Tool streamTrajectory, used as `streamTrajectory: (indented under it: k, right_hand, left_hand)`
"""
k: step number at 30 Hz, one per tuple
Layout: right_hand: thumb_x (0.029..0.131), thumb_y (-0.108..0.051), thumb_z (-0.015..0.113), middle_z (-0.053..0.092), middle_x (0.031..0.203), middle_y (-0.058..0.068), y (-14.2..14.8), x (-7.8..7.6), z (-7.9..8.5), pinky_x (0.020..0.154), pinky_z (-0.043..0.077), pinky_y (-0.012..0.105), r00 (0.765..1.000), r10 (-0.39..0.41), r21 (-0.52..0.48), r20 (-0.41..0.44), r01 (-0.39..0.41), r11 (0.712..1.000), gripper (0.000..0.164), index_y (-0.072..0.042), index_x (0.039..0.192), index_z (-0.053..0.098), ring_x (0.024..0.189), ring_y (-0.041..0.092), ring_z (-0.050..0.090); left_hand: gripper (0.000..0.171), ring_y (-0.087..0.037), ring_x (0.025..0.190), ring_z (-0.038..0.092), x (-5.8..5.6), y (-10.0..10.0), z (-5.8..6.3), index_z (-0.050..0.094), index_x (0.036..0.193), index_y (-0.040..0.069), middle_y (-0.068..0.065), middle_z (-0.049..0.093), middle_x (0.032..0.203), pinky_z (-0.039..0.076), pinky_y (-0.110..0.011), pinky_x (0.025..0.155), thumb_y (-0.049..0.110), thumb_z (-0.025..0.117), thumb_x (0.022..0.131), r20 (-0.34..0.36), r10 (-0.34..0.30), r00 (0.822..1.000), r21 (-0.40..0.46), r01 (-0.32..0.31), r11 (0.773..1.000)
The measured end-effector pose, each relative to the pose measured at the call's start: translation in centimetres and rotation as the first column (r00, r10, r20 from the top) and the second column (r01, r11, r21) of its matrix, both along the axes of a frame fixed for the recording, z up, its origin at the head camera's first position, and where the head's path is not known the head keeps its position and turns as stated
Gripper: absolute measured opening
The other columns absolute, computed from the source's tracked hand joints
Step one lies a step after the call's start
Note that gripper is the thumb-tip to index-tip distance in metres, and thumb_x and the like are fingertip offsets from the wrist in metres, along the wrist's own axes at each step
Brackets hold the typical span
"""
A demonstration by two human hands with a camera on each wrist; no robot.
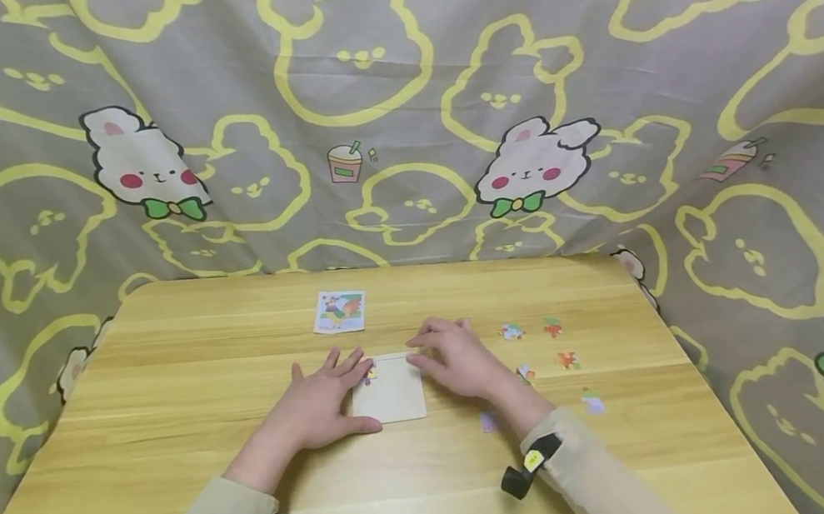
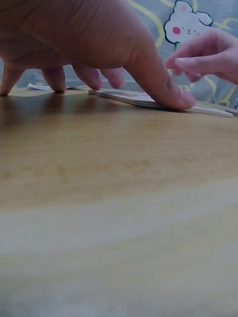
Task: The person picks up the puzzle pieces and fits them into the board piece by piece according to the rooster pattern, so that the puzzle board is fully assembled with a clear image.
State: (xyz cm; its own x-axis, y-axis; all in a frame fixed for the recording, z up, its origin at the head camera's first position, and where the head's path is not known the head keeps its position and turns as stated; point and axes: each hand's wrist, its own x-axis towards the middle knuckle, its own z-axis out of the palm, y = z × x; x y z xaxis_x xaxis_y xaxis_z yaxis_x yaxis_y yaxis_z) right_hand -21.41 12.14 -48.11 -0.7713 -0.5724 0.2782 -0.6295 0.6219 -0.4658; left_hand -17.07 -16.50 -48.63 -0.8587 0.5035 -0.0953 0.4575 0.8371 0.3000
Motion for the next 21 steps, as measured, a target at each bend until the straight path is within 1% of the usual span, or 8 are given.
streamTrajectory:
  k: [4, 8, 10, 11, 13, 16, 18, 21]
  right_hand:
    - [0.103, -0.030, 0.072, 0.068, 0.113, -0.003, 2.8, -0.2, 0.7, 0.093, 0.033, 0.044, 0.999, -0.044, -0.028, 0.020, 0.044, 0.999, 0.031, -0.007, 0.123, 0.078, 0.099, 0.013, 0.065]
    - [0.104, -0.030, 0.072, 0.068, 0.117, 0.000, 5.9, -0.4, 1.3, 0.093, 0.033, 0.044, 0.996, -0.078, -0.033, 0.049, 0.080, 0.996, 0.034, -0.005, 0.126, 0.076, 0.099, 0.015, 0.064]
    - [0.104, -0.030, 0.072, 0.068, 0.120, 0.002, 7.5, -0.5, 1.4, 0.095, 0.033, 0.048, 0.994, -0.090, -0.034, 0.065, 0.092, 0.995, 0.036, -0.003, 0.128, 0.075, 0.097, 0.017, 0.064]
    - [0.104, -0.029, 0.072, 0.068, 0.122, 0.004, 8.2, -0.5, 1.4, 0.100, 0.033, 0.052, 0.993, -0.096, -0.033, 0.073, 0.099, 0.995, 0.038, -0.002, 0.130, 0.073, 0.096, 0.018, 0.064]
    - [0.103, -0.027, 0.072, 0.068, 0.123, 0.006, 9.6, -0.7, 1.4, 0.102, 0.033, 0.058, 0.990, -0.113, -0.024, 0.084, 0.116, 0.993, 0.039, 0.000, 0.132, 0.072, 0.101, 0.022, 0.065]
    - [0.102, -0.024, 0.074, 0.067, 0.126, 0.009, 11.6, -0.9, 1.3, 0.104, 0.031, 0.062, 0.983, -0.143, 0.011, 0.116, 0.143, 0.990, 0.041, 0.002, 0.134, 0.069, 0.109, 0.027, 0.065]
    - [0.101, -0.022, 0.075, 0.067, 0.128, 0.009, 12.8, -1.1, 1.2, 0.101, 0.033, 0.059, 0.977, -0.164, 0.050, 0.133, 0.159, 0.986, 0.042, 0.001, 0.135, 0.069, 0.117, 0.029, 0.064]
    - [0.100, -0.022, 0.077, 0.067, 0.130, 0.008, 14.2, -1.2, 0.9, 0.101, 0.033, 0.058, 0.969, -0.188, 0.104, 0.161, 0.172, 0.980, 0.044, 0.000, 0.137, 0.068, 0.120, 0.030, 0.062]
  left_hand:
    - [0.098, -0.042, 0.156, 0.026, 0.1, -0.2, -0.2, 0.049, 0.161, 0.026, 0.001, 0.035, 0.170, 0.019, -0.091, 0.101, 0.083, 0.065, 0.083, -0.007, -0.009, 1.000, 0.022, 0.009, 1.000]
    - [0.097, -0.042, 0.156, 0.026, 0.2, -0.2, -0.1, 0.050, 0.161, 0.025, 0.000, 0.036, 0.169, 0.016, -0.092, 0.102, 0.081, 0.068, 0.084, 0.004, -0.004, 1.000, 0.037, 0.004, 0.999]
    - [0.097, -0.042, 0.156, 0.025, 0.2, -0.2, 0.0, 0.049, 0.161, 0.025, 0.000, 0.036, 0.169, 0.014, -0.092, 0.102, 0.080, 0.068, 0.084, 0.013, 0.002, 1.000, 0.042, -0.003, 0.999]
    - [0.097, -0.042, 0.156, 0.025, 0.2, -0.3, 0.0, 0.049, 0.161, 0.025, 0.000, 0.036, 0.169, 0.013, -0.092, 0.102, 0.080, 0.069, 0.084, 0.017, 0.004, 1.000, 0.043, -0.005, 0.999]
    - [0.097, -0.042, 0.156, 0.024, 0.2, -0.2, 0.0, 0.049, 0.161, 0.025, 0.000, 0.036, 0.169, 0.012, -0.092, 0.102, 0.080, 0.069, 0.083, 0.024, 0.008, 1.000, 0.043, -0.009, 0.999]
    - [0.098, -0.042, 0.157, 0.024, 0.2, -0.2, 0.1, 0.048, 0.162, 0.025, 0.000, 0.035, 0.170, 0.011, -0.092, 0.103, 0.080, 0.069, 0.083, 0.036, 0.010, 0.999, 0.040, -0.011, 0.999]
    - [0.099, -0.042, 0.157, 0.024, 0.1, -0.1, 0.1, 0.048, 0.162, 0.025, 0.001, 0.035, 0.170, 0.011, -0.092, 0.103, 0.080, 0.069, 0.083, 0.040, 0.008, 0.999, 0.036, -0.010, 0.999]
    - [0.098, -0.042, 0.156, 0.024, 0.0, 0.1, 0.2, 0.049, 0.161, 0.024, 0.000, 0.035, 0.170, 0.012, -0.092, 0.102, 0.080, 0.069, 0.083, 0.039, 0.005, 0.999, 0.035, -0.007, 0.999]
